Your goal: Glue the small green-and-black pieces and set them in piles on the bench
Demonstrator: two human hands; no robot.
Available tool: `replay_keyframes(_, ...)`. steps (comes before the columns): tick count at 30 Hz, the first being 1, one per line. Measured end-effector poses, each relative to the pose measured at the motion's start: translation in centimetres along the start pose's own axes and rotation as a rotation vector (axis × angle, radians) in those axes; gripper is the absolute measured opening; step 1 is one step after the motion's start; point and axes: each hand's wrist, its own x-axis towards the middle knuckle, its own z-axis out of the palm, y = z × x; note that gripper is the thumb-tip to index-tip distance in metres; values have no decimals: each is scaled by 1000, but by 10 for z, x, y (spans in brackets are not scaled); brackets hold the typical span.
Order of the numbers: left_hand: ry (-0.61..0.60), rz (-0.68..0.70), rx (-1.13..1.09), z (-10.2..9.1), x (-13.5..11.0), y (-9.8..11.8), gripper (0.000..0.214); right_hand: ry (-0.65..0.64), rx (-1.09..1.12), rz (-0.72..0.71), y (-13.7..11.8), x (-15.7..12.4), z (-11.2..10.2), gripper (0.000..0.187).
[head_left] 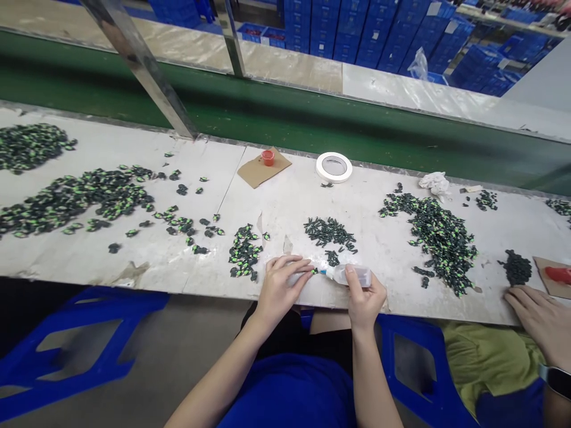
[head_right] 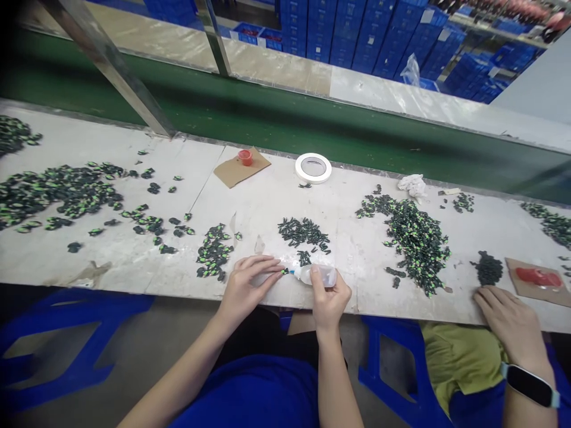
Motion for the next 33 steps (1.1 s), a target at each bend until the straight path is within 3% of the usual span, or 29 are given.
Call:
replay_keyframes(23,-5,-47,-23,6,-1,-4,11,44,59,-25,0,-1,-2,39)
replay_keyframes(28,-91,-81,-63,0,1,-2,20,124,300,-9,7,6,-16,33)
replay_keyframes(33,-138,-63,-56,-9,19,2,16,216,331,-60,10,25,-36,40)
